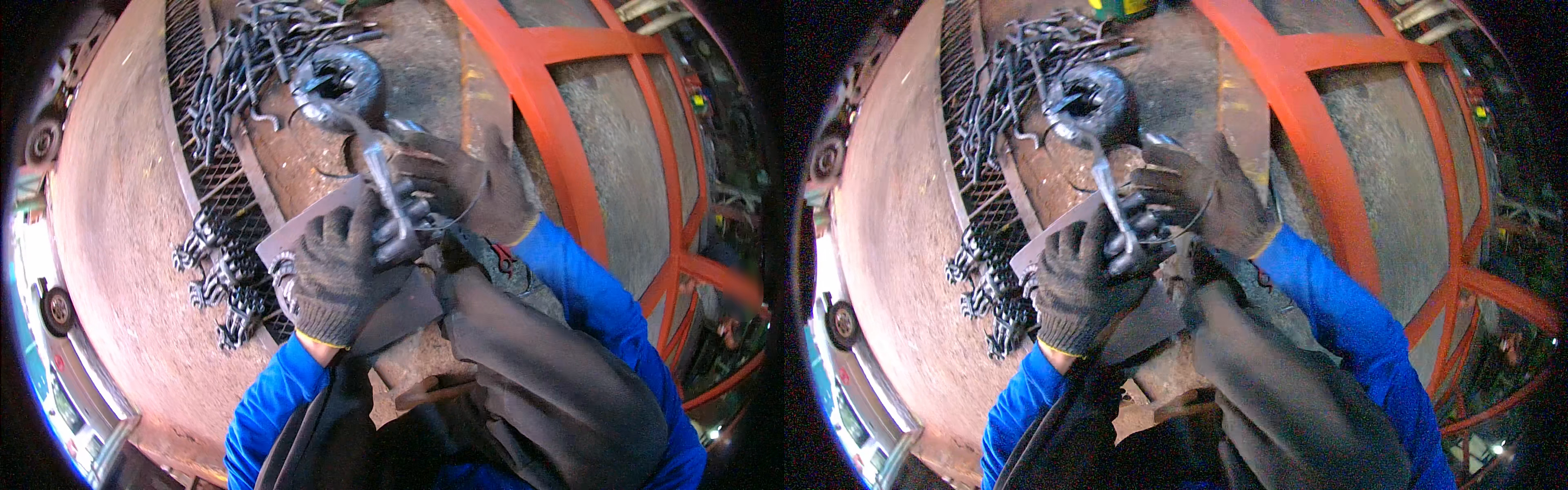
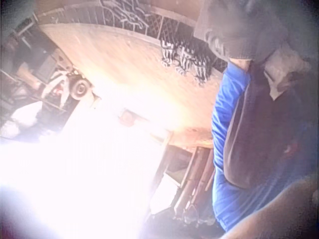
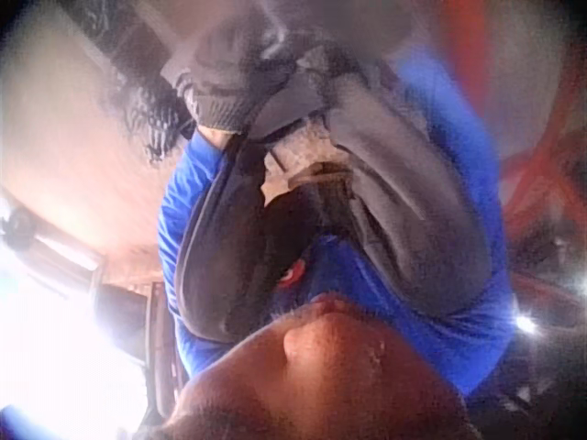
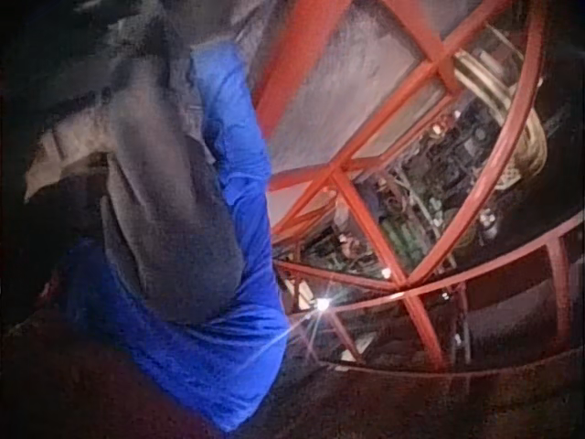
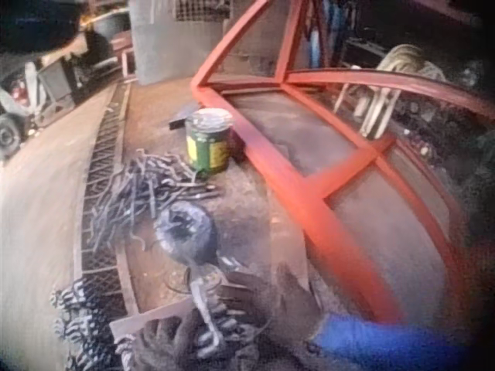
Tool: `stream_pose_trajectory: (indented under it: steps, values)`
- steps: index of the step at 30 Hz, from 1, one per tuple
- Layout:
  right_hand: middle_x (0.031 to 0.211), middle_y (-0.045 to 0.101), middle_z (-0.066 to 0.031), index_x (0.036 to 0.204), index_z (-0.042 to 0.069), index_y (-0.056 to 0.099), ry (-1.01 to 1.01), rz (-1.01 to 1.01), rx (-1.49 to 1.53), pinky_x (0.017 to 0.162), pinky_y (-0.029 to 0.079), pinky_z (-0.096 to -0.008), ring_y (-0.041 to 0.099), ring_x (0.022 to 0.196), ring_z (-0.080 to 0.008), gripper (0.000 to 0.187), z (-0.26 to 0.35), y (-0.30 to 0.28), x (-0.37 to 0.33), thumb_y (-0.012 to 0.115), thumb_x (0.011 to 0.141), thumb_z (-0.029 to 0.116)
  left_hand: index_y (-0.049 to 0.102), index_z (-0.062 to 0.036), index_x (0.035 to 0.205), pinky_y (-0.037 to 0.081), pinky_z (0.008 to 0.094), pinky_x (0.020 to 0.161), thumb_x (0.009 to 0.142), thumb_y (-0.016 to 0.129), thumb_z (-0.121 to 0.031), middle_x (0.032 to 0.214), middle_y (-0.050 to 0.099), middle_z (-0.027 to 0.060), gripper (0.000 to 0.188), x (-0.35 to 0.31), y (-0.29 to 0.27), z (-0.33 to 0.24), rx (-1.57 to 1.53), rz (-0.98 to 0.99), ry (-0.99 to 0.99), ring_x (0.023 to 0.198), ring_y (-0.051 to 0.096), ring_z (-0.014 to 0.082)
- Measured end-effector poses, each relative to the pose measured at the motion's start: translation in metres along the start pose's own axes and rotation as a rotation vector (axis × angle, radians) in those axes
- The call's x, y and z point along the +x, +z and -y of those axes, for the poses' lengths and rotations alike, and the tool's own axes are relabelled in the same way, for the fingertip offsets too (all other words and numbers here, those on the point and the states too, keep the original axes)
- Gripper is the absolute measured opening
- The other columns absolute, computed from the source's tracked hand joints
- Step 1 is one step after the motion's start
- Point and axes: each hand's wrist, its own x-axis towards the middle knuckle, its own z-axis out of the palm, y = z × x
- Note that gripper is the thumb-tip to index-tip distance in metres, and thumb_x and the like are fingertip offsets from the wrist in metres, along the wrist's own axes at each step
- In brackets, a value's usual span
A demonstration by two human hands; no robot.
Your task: The person sits on the floor and bundles several curved metal rods together using a black strap. They wrap the strap around the rods, pull it tight, and secure it to hold the bundle in place.
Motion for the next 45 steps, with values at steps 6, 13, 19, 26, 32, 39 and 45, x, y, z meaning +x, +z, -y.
stream_pose_trajectory:
  steps: [6, 13, 19, 26, 32, 39, 45]
  values:
    - [0.094, 0.068, -0.0075, 0.116, 0.003, 0.062, 0.250, -0.166, -0.132, 0.069, 0.057, -0.0293, 0.065, 0.078, -0.0135, 0.061, -0.042, -0.010, 0.020, 0.051, 0.095, 0.059, 0.047, -0.0010, 0.136, 0.044, 0.0499, 0.080, 0.058, 0.083, -0.043, 0.108, 0.058, 0.0186, 0.095, 0.000, 0.003, -0.003, -0.032, -0.009, -0.003, 0.097, 0.056, 0.0367]
    - [0.093, 0.066, -0.0019, 0.106, 0.009, 0.063, 0.285, -0.415, -0.255, 0.068, 0.055, -0.0251, 0.063, 0.080, -0.0090, 0.041, -0.038, -0.009, 0.015, 0.054, 0.098, 0.048, 0.050, -0.0028, 0.122, 0.047, 0.0485, 0.078, 0.050, 0.088, -0.050, 0.106, 0.056, 0.0171, 0.094, 0.003, 0.008, -0.001, 0.079, -0.039, 0.063, 0.094, 0.056, 0.0387]
    - [0.076, 0.067, -0.0030, 0.092, 0.014, 0.067, 0.219, -0.362, -0.036, 0.055, 0.052, -0.0275, 0.063, 0.062, -0.0132, 0.049, -0.066, -0.024, 0.023, 0.050, 0.095, 0.060, 0.049, -0.0029, 0.117, 0.049, 0.0468, 0.077, 0.046, 0.092, -0.051, 0.104, 0.056, 0.0168, 0.096, 0.009, 0.004, -0.006, 0.055, 0.024, 0.059, 0.091, 0.058, 0.0393]
    - [0.089, 0.069, -0.0039, 0.104, 0.012, 0.067, 0.170, -0.166, 0.374, 0.068, 0.054, -0.0294, 0.063, 0.075, -0.0125, 0.047, -0.100, -0.041, 0.020, 0.053, 0.095, 0.055, 0.047, -0.0032, 0.118, 0.050, 0.0442, 0.079, 0.049, 0.096, -0.041, 0.106, 0.058, 0.0155, 0.092, 0.015, 0.002, -0.016, -0.051, 0.013, -0.001, 0.095, 0.059, 0.0365]
    - [0.108, 0.067, -0.0066, 0.117, 0.012, 0.062, 0.141, -0.262, 0.244, 0.085, 0.055, -0.0320, 0.064, 0.092, -0.0145, 0.039, -0.124, -0.049, 0.017, 0.054, 0.098, 0.045, 0.047, -0.0041, 0.127, 0.049, 0.0453, 0.081, 0.054, 0.093, -0.044, 0.112, 0.059, 0.0164, 0.095, 0.013, 0.004, -0.009, 0.021, 0.046, 0.008, 0.097, 0.057, 0.0377]
    - [0.115, 0.068, -0.0078, 0.125, 0.012, 0.061, 0.141, -0.146, 0.214, 0.090, 0.052, -0.0286, 0.063, 0.099, -0.0114, 0.032, -0.121, -0.054, 0.013, 0.053, 0.101, 0.032, 0.048, -0.0030, 0.125, 0.049, 0.0459, 0.086, 0.051, 0.094, -0.047, 0.113, 0.057, 0.0156, 0.097, 0.011, 0.008, -0.009, 0.100, 0.073, 0.002, 0.102, 0.057, 0.0356]
    - [0.111, 0.069, -0.0095, 0.117, 0.006, 0.064, 0.123, -0.077, 0.346, 0.093, 0.051, -0.0337, 0.064, 0.099, -0.0168, 0.030, -0.086, -0.028, 0.005, 0.053, 0.101, 0.030, 0.047, -0.0036, 0.126, 0.042, 0.0436, 0.096, 0.058, 0.093, -0.043, 0.125, 0.059, 0.0124, 0.091, -0.002, 0.020, 0.007, 0.080, 0.205, -0.076, 0.116, 0.055, 0.0303]
